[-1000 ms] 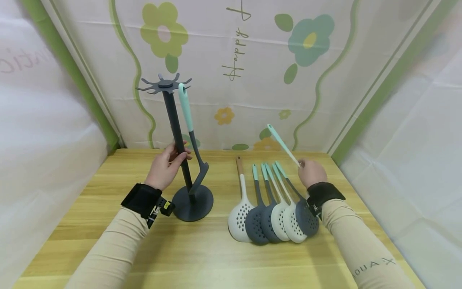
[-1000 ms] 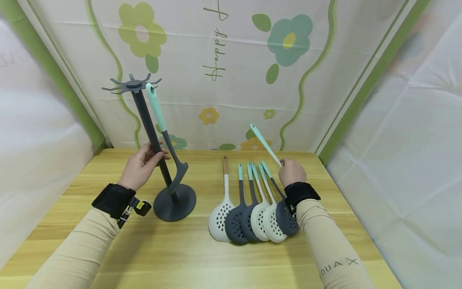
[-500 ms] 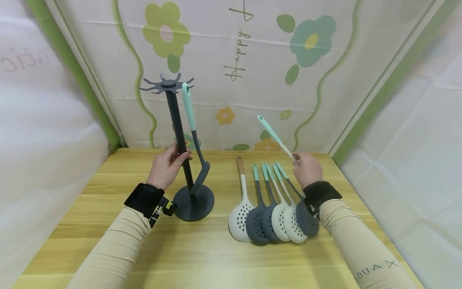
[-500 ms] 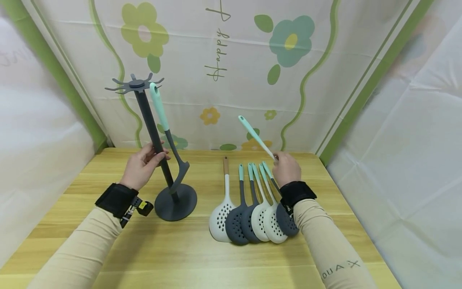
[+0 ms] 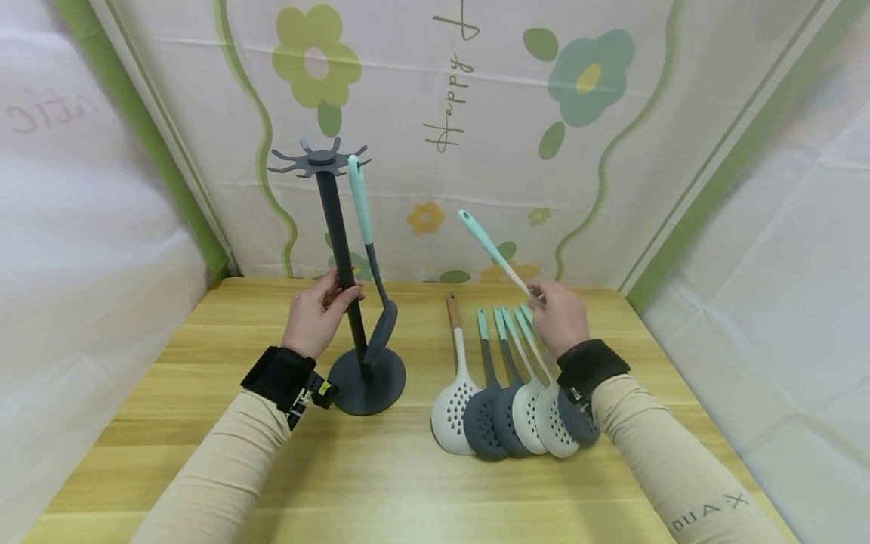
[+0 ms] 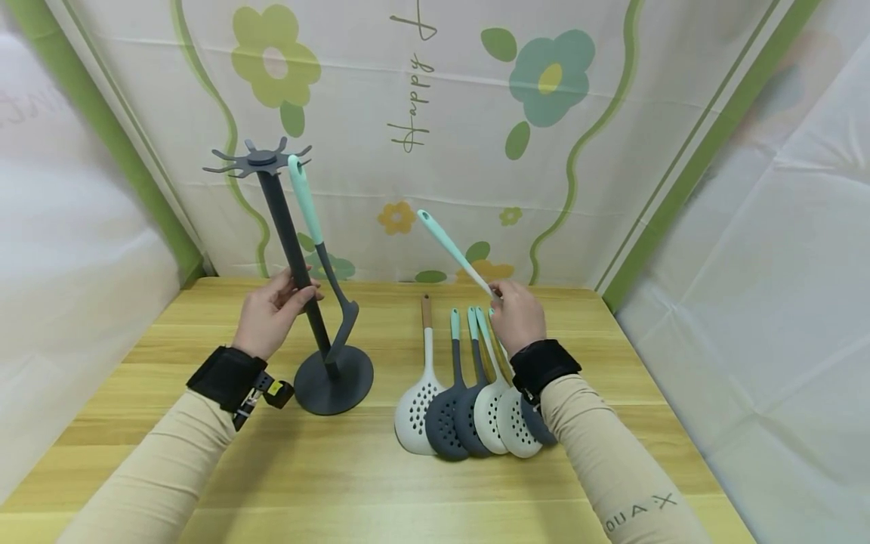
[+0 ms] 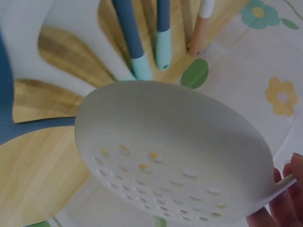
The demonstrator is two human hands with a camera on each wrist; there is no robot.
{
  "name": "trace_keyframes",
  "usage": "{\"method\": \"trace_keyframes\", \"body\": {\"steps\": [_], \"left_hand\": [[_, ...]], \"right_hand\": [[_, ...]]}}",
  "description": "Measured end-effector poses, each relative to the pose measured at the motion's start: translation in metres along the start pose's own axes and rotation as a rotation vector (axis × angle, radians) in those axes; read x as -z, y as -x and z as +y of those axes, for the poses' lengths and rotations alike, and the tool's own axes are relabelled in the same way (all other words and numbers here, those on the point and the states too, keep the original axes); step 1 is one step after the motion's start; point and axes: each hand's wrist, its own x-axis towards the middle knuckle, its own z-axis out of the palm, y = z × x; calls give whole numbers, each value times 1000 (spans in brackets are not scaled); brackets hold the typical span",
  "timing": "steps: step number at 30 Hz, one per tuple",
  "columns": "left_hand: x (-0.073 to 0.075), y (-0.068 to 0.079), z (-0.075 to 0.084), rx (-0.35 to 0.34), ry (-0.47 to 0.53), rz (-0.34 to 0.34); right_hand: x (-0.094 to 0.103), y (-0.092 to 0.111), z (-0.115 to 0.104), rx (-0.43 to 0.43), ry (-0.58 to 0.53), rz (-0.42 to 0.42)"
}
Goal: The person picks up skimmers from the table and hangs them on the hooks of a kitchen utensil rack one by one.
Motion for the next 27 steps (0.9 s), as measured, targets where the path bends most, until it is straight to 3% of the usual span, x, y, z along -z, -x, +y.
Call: {"method": "trace_keyframes", "body": {"steps": [27], "left_hand": [[-12,4,7,-8,-47,114]], "right_hand": [[-9,10,-29,59,-112,9]]}}
